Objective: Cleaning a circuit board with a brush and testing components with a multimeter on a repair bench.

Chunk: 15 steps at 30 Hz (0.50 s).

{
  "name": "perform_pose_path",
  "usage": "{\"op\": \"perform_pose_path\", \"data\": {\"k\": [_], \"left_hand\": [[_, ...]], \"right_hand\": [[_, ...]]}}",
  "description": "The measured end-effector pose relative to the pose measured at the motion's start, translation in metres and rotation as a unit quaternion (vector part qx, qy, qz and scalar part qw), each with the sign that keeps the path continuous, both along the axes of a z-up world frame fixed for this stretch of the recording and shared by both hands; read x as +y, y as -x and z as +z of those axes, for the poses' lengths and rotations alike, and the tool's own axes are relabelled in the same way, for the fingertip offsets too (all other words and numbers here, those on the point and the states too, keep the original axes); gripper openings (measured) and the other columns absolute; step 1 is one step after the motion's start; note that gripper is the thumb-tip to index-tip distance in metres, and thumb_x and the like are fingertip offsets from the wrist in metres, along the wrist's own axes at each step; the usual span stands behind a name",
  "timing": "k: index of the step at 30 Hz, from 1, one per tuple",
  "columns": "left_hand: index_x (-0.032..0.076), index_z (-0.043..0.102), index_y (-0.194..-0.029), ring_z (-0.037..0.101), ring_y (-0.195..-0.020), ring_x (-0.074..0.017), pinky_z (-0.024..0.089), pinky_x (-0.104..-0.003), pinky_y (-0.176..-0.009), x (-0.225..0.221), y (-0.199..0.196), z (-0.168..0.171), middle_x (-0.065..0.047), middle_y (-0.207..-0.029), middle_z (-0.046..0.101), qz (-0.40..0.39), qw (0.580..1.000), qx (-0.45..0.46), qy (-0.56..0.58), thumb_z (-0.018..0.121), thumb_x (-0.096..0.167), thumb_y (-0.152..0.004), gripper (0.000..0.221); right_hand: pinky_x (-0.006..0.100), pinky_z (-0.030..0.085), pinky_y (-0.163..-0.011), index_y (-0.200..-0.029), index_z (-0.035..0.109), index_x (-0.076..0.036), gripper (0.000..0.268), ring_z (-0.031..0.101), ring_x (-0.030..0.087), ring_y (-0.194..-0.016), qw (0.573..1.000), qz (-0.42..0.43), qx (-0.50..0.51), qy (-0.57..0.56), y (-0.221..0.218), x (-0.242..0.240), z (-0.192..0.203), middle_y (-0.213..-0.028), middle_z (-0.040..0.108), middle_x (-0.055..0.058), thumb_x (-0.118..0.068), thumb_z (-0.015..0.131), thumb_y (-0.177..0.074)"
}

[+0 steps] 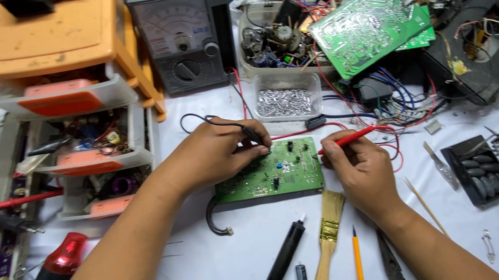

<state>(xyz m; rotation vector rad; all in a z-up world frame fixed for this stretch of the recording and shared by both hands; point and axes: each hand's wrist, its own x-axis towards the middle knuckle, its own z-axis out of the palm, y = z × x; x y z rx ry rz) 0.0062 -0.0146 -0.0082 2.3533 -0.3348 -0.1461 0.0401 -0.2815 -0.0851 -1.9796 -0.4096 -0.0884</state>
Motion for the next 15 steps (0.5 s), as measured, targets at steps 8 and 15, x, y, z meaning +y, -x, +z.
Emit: {"op": "perform_pose_path", "data": {"k": [8,15], "left_hand": [[0.017,0.071,-0.105,0.075,-0.088,-0.0362,0.058,-0.046,-0.082,-0.0035,-0.0011,0.0011,-0.013,-0.085,0.079,0.005,1.0,0.009,-0.014,0.068,0.02,-0.09,0.016],[0.018,0.071,-0.104,0.075,-0.086,-0.0344,0.058,-0.044,-0.081,-0.0035,0.0005,0.0002,-0.011,-0.085,0.08,0.017,1.0,0.011,-0.018,0.069,0.021,-0.089,0.015]], "right_hand": [[0.037,0.064,-0.07,-0.099,0.076,-0.005,0.013,0.073,0.02,-0.073,0.999,0.0,0.03,-0.027,0.0013,-0.0002,0.0016,-0.075,0.074,0.015,-0.016,0.068,-0.1],[0.038,0.065,-0.073,-0.102,0.075,-0.005,0.016,0.074,0.021,-0.078,0.999,0.015,0.034,-0.036,-0.001,-0.0027,-0.0036,-0.079,0.074,0.016,-0.018,0.066,-0.101]]}}
